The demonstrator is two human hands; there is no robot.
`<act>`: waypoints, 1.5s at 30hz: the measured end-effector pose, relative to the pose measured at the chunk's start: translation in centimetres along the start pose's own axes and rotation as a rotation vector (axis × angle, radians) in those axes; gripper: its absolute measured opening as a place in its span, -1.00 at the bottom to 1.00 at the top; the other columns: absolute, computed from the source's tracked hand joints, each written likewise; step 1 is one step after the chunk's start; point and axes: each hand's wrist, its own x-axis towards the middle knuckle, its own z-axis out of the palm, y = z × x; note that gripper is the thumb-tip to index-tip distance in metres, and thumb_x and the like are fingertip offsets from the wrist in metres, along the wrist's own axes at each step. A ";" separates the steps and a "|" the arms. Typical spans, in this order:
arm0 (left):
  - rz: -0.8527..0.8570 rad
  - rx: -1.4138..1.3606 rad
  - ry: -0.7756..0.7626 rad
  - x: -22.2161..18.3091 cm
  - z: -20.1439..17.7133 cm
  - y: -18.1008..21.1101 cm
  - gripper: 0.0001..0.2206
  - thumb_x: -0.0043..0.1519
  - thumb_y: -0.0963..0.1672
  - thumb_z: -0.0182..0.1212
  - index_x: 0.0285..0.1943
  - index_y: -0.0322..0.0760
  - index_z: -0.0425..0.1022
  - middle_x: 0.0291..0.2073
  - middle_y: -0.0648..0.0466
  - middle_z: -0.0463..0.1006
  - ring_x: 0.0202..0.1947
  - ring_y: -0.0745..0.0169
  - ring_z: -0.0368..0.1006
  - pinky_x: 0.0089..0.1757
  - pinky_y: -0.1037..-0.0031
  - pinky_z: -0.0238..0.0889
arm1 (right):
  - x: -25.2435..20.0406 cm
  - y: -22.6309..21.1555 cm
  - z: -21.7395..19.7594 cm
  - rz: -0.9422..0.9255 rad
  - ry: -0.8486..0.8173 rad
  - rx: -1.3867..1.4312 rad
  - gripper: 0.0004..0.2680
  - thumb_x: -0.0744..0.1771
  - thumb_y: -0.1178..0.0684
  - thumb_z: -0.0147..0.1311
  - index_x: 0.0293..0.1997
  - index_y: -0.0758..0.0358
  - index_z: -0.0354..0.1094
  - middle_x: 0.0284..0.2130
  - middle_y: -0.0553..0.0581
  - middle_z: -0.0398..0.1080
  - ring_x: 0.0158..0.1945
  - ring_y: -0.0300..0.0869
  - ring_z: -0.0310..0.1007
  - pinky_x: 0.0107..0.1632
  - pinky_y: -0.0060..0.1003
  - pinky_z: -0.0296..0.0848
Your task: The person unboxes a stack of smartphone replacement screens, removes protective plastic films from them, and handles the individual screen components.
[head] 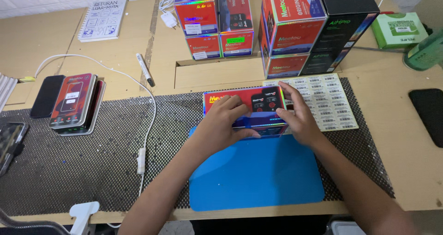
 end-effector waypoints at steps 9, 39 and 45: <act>-0.027 0.001 0.020 -0.2 0.2 0.6 -0.64 0.08 0.00 0.48 -0.16 -0.34 0.56 -0.25 -0.16 0.47 -0.18 -0.24 0.43 -0.17 0.11 0.31 | 0.0 -0.1 -0.2 -0.027 0.008 -0.029 -0.44 0.32 -0.05 -0.02 0.51 0.28 -0.09 0.25 0.44 0.17 0.34 0.23 0.16 0.28 0.18 0.18; 0.000 0.086 0.164 -1.9 2.0 -0.1 -0.59 0.09 0.00 0.47 -0.16 -0.44 0.51 -0.21 -0.24 0.50 -0.17 -0.25 0.45 -0.13 0.10 0.35 | 0.1 0.1 0.4 -0.026 0.028 -0.054 -0.44 0.31 -0.08 -0.01 0.50 0.24 -0.06 0.23 0.45 0.20 0.33 0.24 0.19 0.26 0.18 0.21; -0.019 0.157 0.203 -2.1 2.7 0.2 -0.61 0.11 0.00 0.46 -0.18 -0.44 0.55 -0.25 -0.17 0.51 -0.23 -0.09 0.45 -0.19 0.23 0.33 | 0.2 -0.1 0.6 -0.018 0.028 -0.051 -0.42 0.31 -0.13 -0.02 0.51 0.25 -0.06 0.23 0.46 0.20 0.33 0.25 0.18 0.26 0.19 0.21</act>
